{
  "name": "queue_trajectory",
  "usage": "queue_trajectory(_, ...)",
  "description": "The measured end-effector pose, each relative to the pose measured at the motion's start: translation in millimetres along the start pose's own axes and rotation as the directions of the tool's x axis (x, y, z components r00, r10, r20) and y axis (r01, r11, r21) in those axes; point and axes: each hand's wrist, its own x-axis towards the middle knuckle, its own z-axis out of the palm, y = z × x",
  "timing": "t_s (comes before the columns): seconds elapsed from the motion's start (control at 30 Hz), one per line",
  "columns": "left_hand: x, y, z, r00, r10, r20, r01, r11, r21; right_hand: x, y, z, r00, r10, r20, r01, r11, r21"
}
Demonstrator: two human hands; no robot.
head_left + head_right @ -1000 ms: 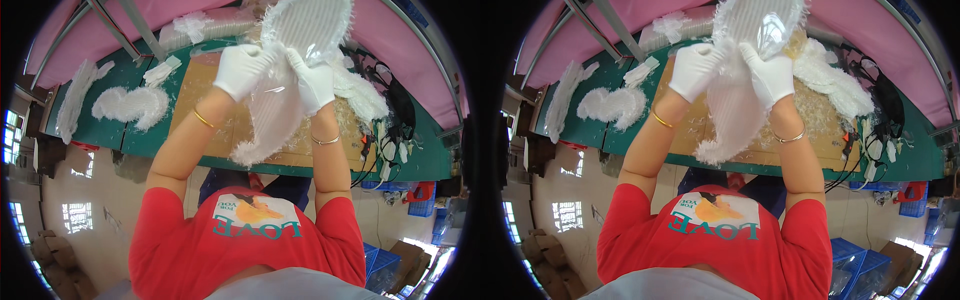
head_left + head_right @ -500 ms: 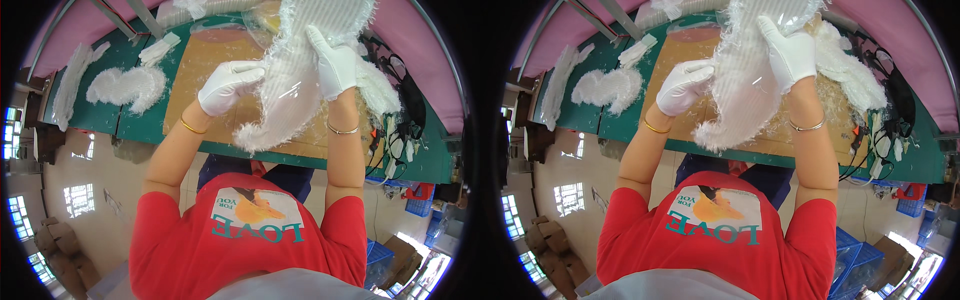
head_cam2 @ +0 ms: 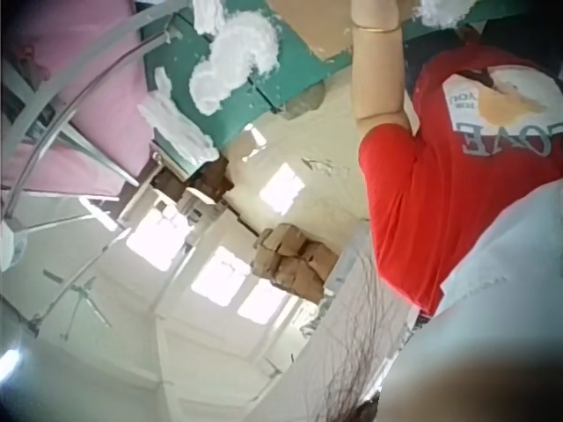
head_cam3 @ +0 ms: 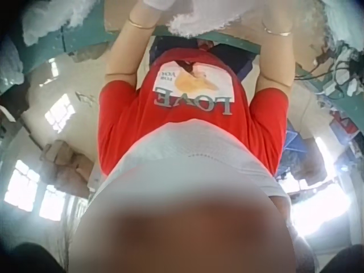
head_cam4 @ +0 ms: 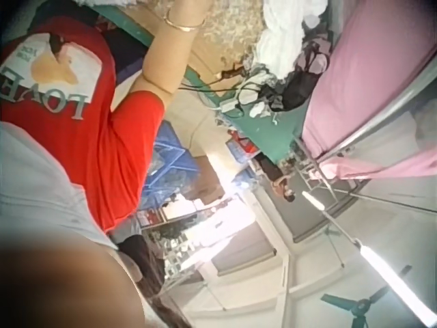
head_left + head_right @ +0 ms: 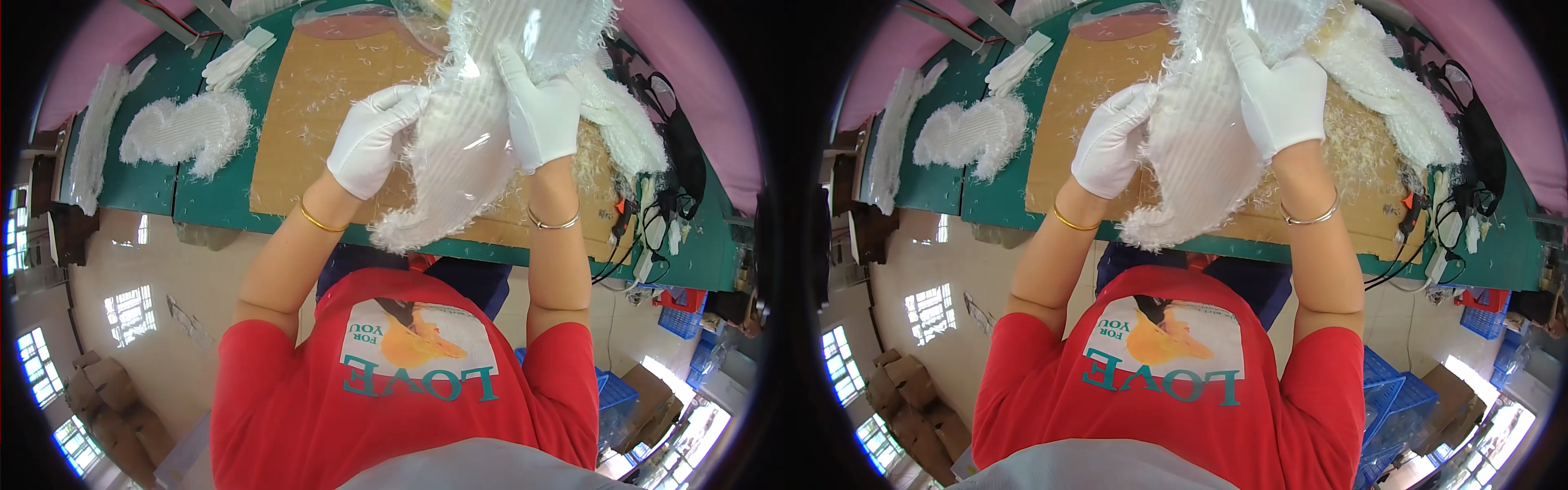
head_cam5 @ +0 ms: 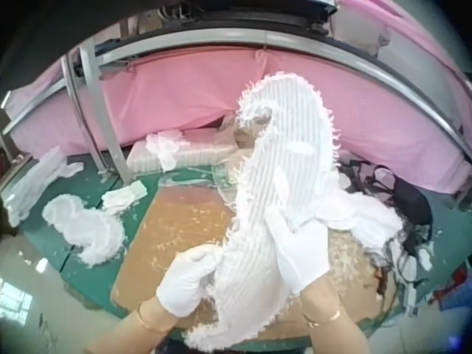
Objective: Assembling decorative white wings by gluing plastic film and components onto a mesh frame using a hot glue gun.
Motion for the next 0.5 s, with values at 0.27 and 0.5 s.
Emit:
queue_trajectory(0.27,-4.9,-14.5,25.0,0.819,0.489,-0.301,-0.053,0.586,0.809,-19.7,8.1,12.6,0.985,-0.153,0.076,0.169,0.936,-0.308)
queue_trajectory(0.5,3.5,-14.9,-1.4,0.620,0.726,0.297,-0.201,-0.218,0.955,-21.1,8.1,19.9,0.997,-0.071,-0.007,0.066,0.957,-0.282)
